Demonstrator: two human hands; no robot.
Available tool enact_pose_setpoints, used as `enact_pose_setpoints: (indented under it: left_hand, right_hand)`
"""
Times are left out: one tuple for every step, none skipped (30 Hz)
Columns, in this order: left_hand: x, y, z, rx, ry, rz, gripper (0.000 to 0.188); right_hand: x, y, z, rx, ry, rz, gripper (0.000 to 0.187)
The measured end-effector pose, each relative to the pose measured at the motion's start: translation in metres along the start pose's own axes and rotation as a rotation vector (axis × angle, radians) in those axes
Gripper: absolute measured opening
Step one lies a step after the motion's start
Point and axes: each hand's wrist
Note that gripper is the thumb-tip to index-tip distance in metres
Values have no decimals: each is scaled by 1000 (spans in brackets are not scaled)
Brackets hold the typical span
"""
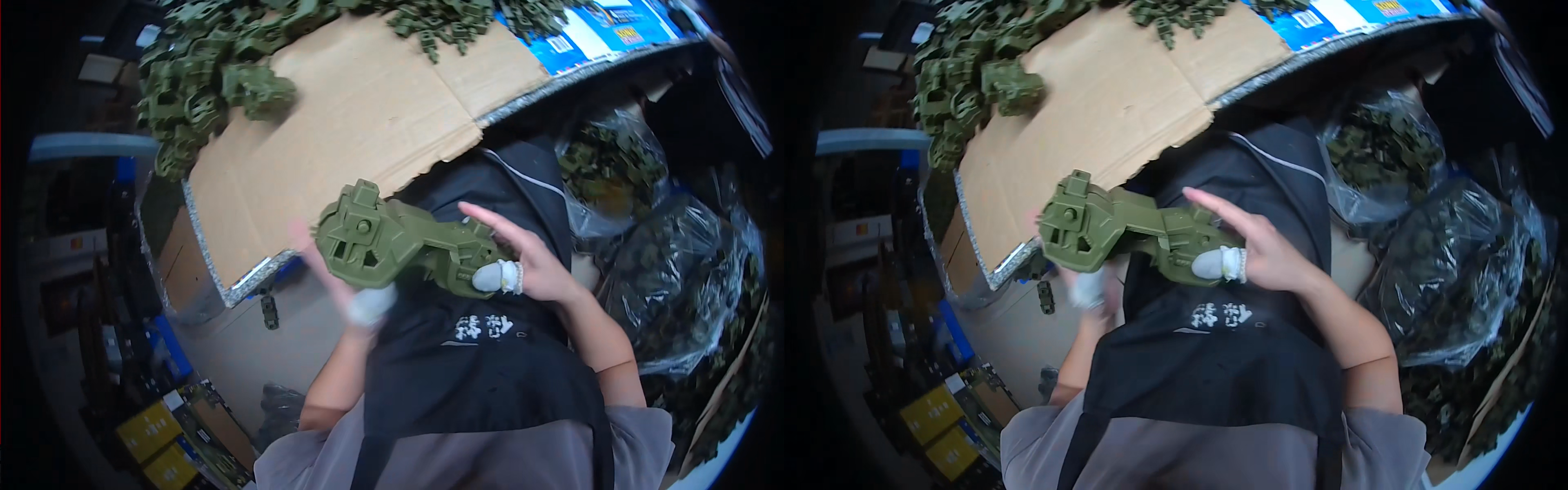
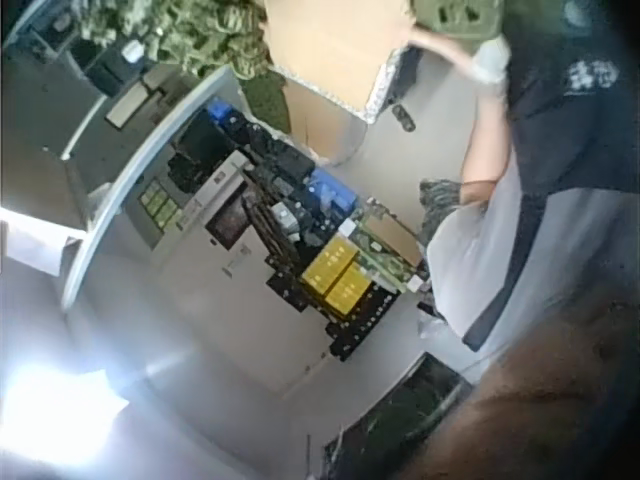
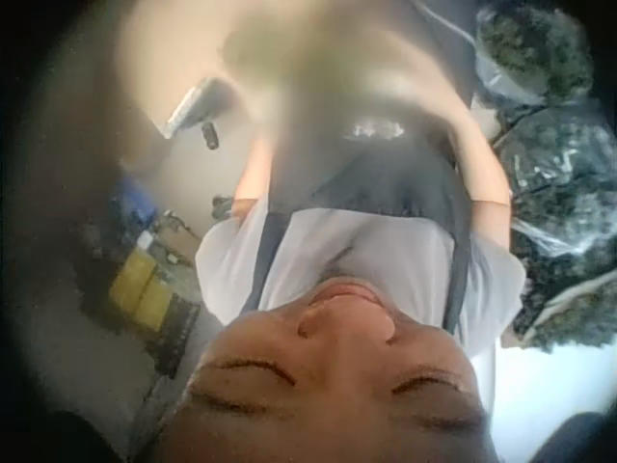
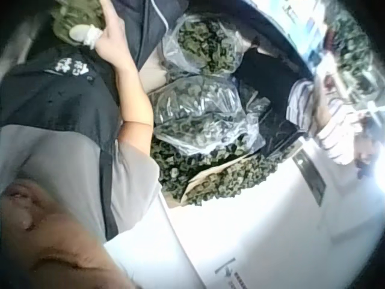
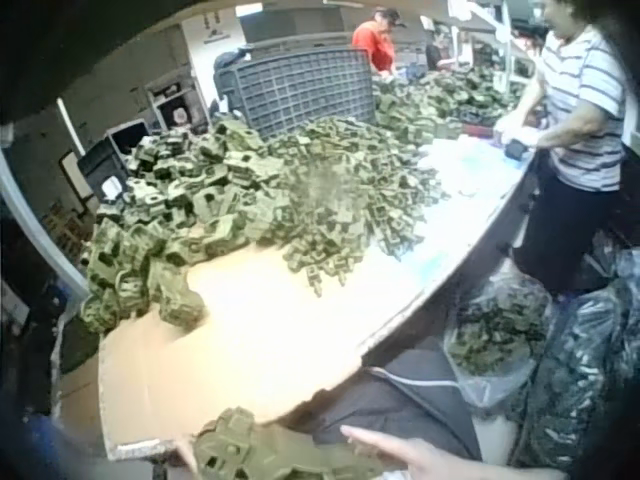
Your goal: The person repeatedly picks up green plastic components from a large pile on a table, snaps them together by hand, and places the assembled units into a clear plastic bag. The process is continuous and repetitive, involving handling the parts one at a time.
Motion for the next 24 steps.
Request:
enact_pose_setpoints:
  left_hand:
    - [2, -7, 16, 133, 54, 210, 116]
    - [-23, -6, 22, 406, 213, 181, 117]
    - [-21, -10, 32, 481, 525, 54, 110]
    - [-11, -13, 50, 547, 831, -75, 103]
    - [10, -7, 66, 495, 1108, -417, 95]
    - [30, 3, 69, 426, 1362, -772, 88]
    - [32, 1, 50, 388, 1404, -872, 76]
    - [26, -2, 27, 349, 1438, -974, 66]
    - [22, -1, 17, 196, 1434, -1038, 66]
    - [17, 2, 7, 39, 1425, -1109, 66]
    - [13, 3, 2, -119, 1410, -1177, 67]
    - [11, 3, -1, -96, 1382, -1159, 68]
    - [9, 2, -3, -74, 1353, -1140, 70]
    - [7, 2, -5, -52, 1326, -1119, 71]
    - [9, 7, -2, -120, 1276, -1143, 73]
    - [8, 9, -3, -148, 1263, -1146, 72]
    - [7, 11, -5, -176, 1248, -1147, 72]
    - [5, 11, -8, -207, 1232, -1140, 71]
    - [4, 11, -10, -193, 1228, -1140, 70]
    - [2, 11, -13, -178, 1224, -1139, 69]
    - [1, 10, -15, -167, 1221, -1143, 68]
    - [-1, 10, -17, -166, 1228, -1142, 67]
    - [-2, 10, -18, -166, 1235, -1143, 67]
    - [-3, 10, -19, -166, 1245, -1141, 67]
  right_hand:
    - [-12, -3, -6, 18, -198, -26, 75]
    - [-18, -8, -11, 40, -386, -50, 77]
    - [-19, -10, -11, 86, -533, -82, 76]
    - [-15, -12, -9, 90, -572, -117, 74]
    - [-10, -13, -7, 83, -610, -162, 72]
    - [-6, -12, -6, 72, -651, -208, 71]
    - [-1, -11, -8, 90, -638, -286, 72]
    - [2, -15, 0, 46, -691, -274, 71]
    - [4, -20, 15, 0, -745, -250, 71]
    - [7, -22, 23, -43, -792, -218, 70]
    - [10, -26, 22, -69, -985, -220, 66]
    - [10, -26, 21, -25, -954, -261, 64]
    - [9, -26, 20, 18, -923, -302, 62]
    - [7, -25, 22, 60, -890, -344, 60]
    - [-1, -24, 31, 52, -798, -360, 55]
    - [1, -25, 38, 62, -689, -312, 55]
    - [2, -25, 44, 70, -580, -264, 54]
    - [3, -25, 47, 80, -471, -223, 54]
    - [2, -23, 44, 128, -475, -247, 55]
    - [2, -21, 42, 154, -482, -252, 55]
    - [3, -21, 41, 181, -485, -255, 55]
    - [4, -21, 41, 208, -489, -257, 55]
    - [5, -22, 43, 199, -487, -247, 55]
    - [6, -22, 47, 187, -485, -238, 55]
Point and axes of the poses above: each hand's wrist, its own y-axis towards the middle knuckle, its own x-axis out of the palm, z = x × y, and after that the axes turned 3 degrees about -x, right-handed
